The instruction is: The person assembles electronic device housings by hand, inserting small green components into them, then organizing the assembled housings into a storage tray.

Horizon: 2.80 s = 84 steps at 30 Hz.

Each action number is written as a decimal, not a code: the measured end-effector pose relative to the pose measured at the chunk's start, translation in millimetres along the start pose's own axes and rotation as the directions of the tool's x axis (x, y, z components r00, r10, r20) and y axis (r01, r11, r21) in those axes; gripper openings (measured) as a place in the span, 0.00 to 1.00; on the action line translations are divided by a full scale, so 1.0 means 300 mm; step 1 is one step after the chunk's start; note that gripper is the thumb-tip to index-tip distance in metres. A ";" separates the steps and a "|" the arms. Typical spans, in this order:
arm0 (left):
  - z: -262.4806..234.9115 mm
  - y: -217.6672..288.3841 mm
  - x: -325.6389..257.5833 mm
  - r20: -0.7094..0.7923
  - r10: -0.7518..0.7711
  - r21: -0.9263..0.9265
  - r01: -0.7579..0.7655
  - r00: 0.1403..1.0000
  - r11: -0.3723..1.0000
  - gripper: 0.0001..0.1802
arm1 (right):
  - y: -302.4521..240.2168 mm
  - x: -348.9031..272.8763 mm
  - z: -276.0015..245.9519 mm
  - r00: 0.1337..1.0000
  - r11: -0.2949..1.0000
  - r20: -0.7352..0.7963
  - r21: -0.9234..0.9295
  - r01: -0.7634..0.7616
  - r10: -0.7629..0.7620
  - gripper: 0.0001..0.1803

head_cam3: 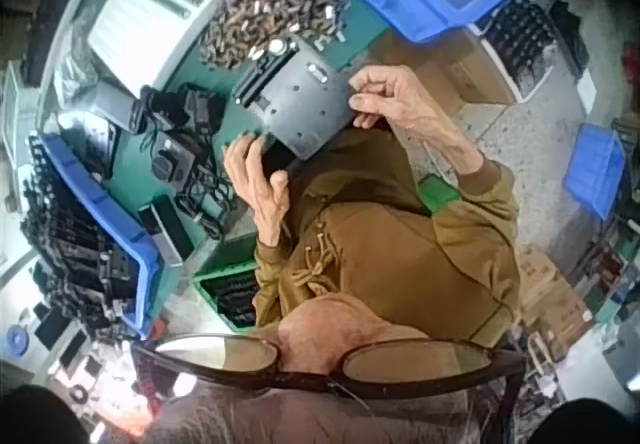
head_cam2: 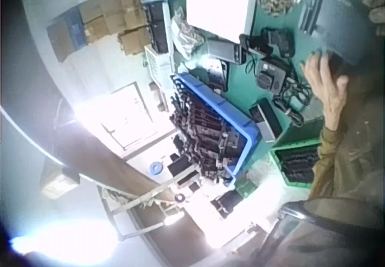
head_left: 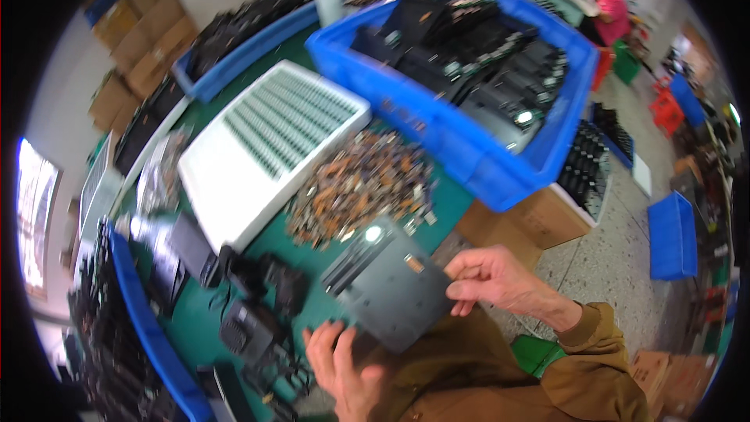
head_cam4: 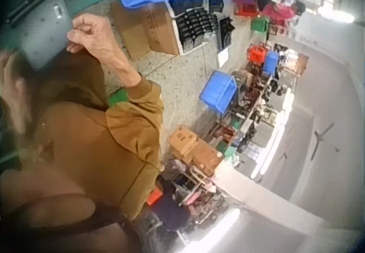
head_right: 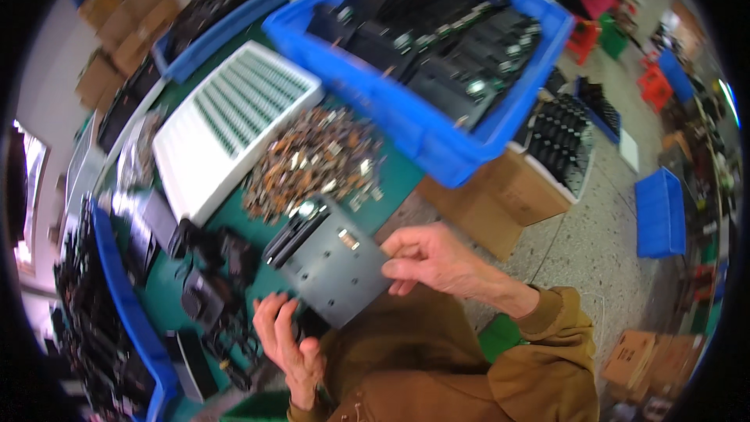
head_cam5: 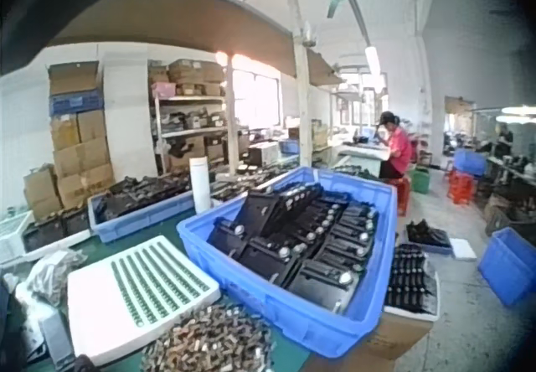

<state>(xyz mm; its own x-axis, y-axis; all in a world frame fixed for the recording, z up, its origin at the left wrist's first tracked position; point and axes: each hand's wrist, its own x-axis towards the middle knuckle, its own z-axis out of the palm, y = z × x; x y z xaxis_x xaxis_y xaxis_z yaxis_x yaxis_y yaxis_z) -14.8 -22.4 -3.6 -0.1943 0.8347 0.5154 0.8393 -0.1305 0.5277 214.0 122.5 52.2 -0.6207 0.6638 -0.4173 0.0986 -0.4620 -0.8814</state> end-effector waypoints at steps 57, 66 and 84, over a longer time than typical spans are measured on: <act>0.009 0.002 0.073 0.036 0.094 0.154 -0.098 0.995 0.983 0.16 | -0.744 0.666 -1.417 0.395 0.869 -0.917 0.243 0.431 0.061 0.06; 0.016 0.015 0.084 -0.006 0.107 0.186 -0.104 0.994 0.977 0.15 | -0.753 0.640 -1.383 0.256 0.968 -0.944 -0.238 -0.084 -0.210 0.05; 0.010 0.041 0.100 0.001 0.054 0.145 -0.054 0.999 0.988 0.08 | -0.754 0.623 -1.262 0.215 0.749 -0.820 -0.572 -0.335 -0.530 0.11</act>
<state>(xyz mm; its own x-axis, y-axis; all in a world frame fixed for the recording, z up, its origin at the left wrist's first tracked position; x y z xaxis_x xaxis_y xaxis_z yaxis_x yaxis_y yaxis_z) -8.7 2.7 16.3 -0.1479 0.8270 0.5424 0.9132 -0.0964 0.3960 370.2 573.8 89.7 0.4525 0.8700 0.1959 0.7265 -0.2324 -0.6466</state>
